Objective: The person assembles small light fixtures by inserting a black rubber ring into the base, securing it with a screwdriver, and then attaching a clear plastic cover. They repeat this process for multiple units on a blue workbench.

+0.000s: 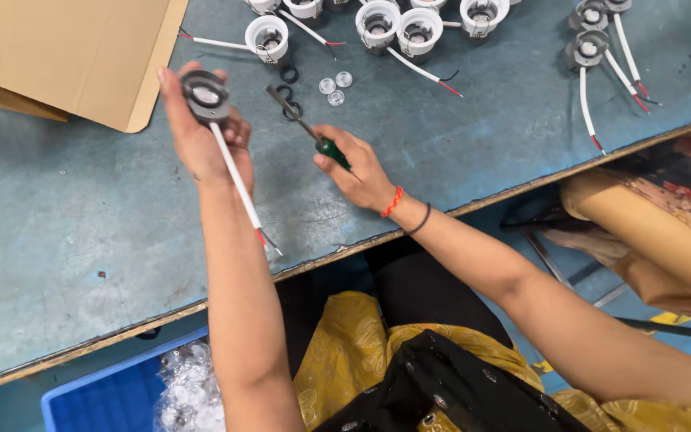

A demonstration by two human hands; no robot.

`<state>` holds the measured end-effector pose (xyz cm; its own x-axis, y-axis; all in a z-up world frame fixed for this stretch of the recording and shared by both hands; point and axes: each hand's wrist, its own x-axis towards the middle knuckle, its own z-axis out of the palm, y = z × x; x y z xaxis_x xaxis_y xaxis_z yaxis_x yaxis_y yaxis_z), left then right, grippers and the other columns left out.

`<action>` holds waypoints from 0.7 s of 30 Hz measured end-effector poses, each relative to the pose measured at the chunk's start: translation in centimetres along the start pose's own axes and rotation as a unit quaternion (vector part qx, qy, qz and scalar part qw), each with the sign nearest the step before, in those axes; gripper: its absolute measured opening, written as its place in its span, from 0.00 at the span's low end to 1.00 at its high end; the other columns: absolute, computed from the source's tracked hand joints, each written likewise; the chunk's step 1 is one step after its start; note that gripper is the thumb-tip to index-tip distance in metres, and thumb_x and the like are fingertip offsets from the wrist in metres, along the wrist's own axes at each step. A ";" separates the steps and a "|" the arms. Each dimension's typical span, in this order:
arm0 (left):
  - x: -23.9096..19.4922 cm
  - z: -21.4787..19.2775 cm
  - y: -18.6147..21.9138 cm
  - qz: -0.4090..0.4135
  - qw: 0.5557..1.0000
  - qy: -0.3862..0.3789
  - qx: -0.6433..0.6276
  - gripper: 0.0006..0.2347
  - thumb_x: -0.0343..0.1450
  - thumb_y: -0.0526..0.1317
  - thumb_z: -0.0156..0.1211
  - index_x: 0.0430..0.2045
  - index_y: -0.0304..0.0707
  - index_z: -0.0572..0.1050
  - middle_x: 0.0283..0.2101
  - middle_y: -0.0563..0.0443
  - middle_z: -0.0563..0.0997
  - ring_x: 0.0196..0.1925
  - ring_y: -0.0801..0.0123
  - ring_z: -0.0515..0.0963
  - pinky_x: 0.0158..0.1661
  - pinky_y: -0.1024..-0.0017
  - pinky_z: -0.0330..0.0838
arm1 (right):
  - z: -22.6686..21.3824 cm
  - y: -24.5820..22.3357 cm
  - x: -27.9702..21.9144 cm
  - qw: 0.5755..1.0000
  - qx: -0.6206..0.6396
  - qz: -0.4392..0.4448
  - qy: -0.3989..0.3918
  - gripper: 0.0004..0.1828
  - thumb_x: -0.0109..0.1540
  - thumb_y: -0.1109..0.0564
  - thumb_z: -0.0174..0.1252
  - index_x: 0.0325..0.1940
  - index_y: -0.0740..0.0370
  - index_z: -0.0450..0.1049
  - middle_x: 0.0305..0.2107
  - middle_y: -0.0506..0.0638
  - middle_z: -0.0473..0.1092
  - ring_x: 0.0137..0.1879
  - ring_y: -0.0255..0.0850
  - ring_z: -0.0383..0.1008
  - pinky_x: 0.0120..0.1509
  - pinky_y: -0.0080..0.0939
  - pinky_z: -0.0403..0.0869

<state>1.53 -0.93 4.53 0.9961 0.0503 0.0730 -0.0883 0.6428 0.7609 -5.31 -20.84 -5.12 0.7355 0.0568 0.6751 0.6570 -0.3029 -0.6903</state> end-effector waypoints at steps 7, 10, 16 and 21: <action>-1.1 0.3 -1.9 -0.037 0.999 0.001 0.022 0.32 0.72 0.67 0.45 0.56 0.37 0.71 0.41 0.46 0.83 0.17 0.77 0.64 0.20 0.76 0.59 | 0.1 -1.3 -1.3 0.973 0.102 0.206 -0.033 0.19 0.69 0.53 0.58 0.62 0.62 0.72 0.36 0.53 0.73 0.41 0.40 0.76 0.48 0.40 0.77; -1.0 0.6 -2.0 -0.040 0.998 -0.001 0.041 0.30 0.74 0.66 0.45 0.56 0.37 0.70 0.42 0.45 0.83 0.18 0.76 0.65 0.20 0.76 0.58 | 0.0 -1.4 -0.8 0.992 0.009 0.121 -0.034 0.17 0.70 0.54 0.59 0.61 0.63 0.73 0.40 0.53 0.75 0.44 0.40 0.77 0.51 0.40 0.76; -1.8 0.9 -1.9 -0.022 0.997 0.004 0.077 0.30 0.74 0.65 0.46 0.56 0.37 0.71 0.42 0.45 0.82 0.19 0.76 0.66 0.21 0.75 0.60 | -0.1 -1.8 -1.2 0.991 -0.001 0.130 -0.032 0.16 0.70 0.54 0.58 0.61 0.61 0.74 0.44 0.56 0.77 0.46 0.46 0.79 0.52 0.40 0.76; -2.0 0.9 -1.6 -0.027 0.996 0.005 0.080 0.31 0.73 0.67 0.47 0.55 0.37 0.71 0.42 0.45 0.82 0.19 0.77 0.65 0.21 0.76 0.58 | 0.1 -1.8 -1.2 0.996 -0.004 0.078 -0.037 0.17 0.70 0.54 0.60 0.60 0.64 0.73 0.45 0.57 0.78 0.50 0.47 0.82 0.53 0.41 0.78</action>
<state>-0.37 -2.75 3.76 0.9994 0.0276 0.0224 -0.0334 0.5151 0.8565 -7.34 -20.28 -4.73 0.8385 0.0779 0.5393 0.5332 -0.3215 -0.7825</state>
